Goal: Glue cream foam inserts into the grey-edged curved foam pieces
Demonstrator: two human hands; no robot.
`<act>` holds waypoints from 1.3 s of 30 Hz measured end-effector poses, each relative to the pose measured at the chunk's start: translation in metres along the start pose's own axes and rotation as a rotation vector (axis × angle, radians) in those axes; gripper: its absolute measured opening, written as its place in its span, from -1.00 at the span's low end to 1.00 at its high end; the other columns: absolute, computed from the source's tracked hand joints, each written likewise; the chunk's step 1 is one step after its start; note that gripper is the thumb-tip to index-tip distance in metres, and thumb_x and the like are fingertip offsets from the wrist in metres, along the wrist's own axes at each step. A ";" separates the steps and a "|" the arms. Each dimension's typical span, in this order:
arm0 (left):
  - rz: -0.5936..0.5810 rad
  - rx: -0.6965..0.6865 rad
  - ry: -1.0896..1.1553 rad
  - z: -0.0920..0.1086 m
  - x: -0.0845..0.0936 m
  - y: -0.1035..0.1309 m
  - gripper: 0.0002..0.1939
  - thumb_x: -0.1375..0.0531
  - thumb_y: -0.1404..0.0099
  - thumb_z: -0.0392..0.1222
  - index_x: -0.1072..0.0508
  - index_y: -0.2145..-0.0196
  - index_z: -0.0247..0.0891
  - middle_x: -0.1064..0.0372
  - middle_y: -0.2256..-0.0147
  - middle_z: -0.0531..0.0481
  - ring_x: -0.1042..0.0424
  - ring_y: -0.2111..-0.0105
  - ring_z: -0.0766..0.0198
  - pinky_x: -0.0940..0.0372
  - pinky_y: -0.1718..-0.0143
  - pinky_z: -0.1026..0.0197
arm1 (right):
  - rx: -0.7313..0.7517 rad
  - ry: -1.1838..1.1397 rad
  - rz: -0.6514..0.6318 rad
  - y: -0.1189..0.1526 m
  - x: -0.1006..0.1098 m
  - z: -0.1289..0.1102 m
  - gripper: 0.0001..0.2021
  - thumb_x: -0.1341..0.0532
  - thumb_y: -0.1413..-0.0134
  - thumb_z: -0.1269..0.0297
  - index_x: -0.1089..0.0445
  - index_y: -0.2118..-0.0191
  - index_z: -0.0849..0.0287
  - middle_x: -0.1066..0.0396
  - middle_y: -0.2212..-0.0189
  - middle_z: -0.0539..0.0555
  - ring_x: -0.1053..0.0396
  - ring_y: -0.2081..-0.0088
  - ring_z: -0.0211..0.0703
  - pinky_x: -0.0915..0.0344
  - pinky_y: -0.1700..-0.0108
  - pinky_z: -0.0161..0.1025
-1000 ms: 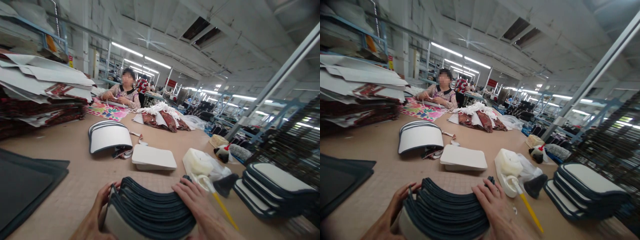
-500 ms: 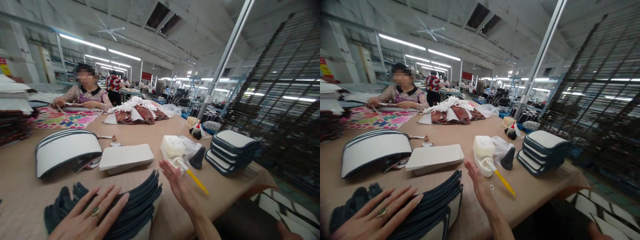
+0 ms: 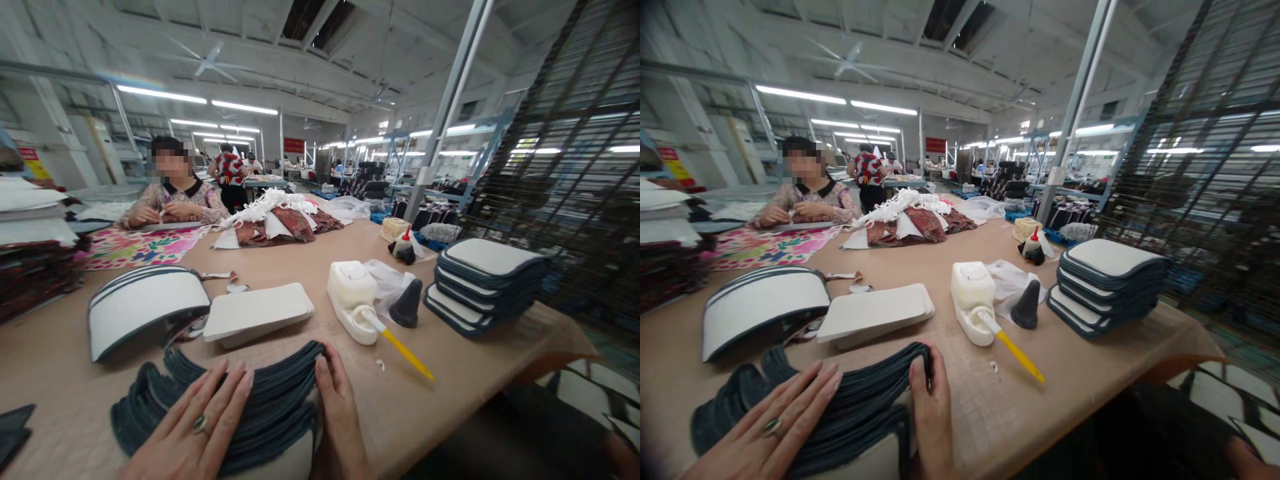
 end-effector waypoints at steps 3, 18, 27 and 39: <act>-0.054 0.007 -0.021 0.006 0.005 -0.010 0.15 -0.33 0.05 0.10 0.31 -0.28 -0.18 0.11 -0.25 -0.12 0.02 -0.20 -0.13 0.06 -0.20 0.00 | -0.025 0.071 0.044 0.006 -0.008 0.006 -0.36 0.01 -0.09 -0.17 -0.09 -0.20 0.10 -0.15 -0.18 0.00 0.01 -0.23 -0.10 -0.09 -0.18 -0.20; -0.484 0.199 0.247 0.007 0.051 -0.036 -0.13 -0.28 0.04 0.01 -0.11 -0.19 -0.32 -0.12 -0.15 -0.27 -0.10 -0.14 -0.09 -0.02 -0.14 -0.08 | 0.680 1.152 -0.909 0.027 -0.060 -0.108 -0.17 -0.37 0.34 -0.04 -0.16 -0.11 0.20 -0.30 0.04 0.17 -0.21 0.00 0.08 -0.05 -0.12 0.02; -0.355 0.010 0.158 -0.039 0.086 -0.005 -0.43 -0.40 0.24 0.01 -0.38 0.23 -0.18 -0.37 0.23 0.02 -0.32 0.23 0.09 -0.12 0.04 0.04 | 0.780 1.429 -0.979 0.038 -0.073 -0.129 -0.52 -0.36 0.29 0.20 -0.30 0.14 0.13 -0.39 0.21 0.03 -0.30 0.19 -0.09 -0.21 0.10 -0.20; -0.260 0.145 0.221 -0.029 0.146 0.013 -0.32 -0.39 0.29 0.13 -0.44 0.15 -0.09 -0.43 0.22 0.08 -0.40 0.25 0.14 -0.20 0.06 0.18 | 0.796 1.302 -1.097 0.053 -0.078 -0.165 -0.42 -0.34 0.24 0.19 -0.29 -0.02 0.11 -0.41 0.08 0.09 -0.35 0.09 -0.05 -0.25 0.02 -0.22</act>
Point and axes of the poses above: each hand's wrist, its own y-axis away from the middle knuckle, its own x-axis out of the back of the hand, z = x × y, the point moved 4 cm from there along -y, towards the middle knuckle
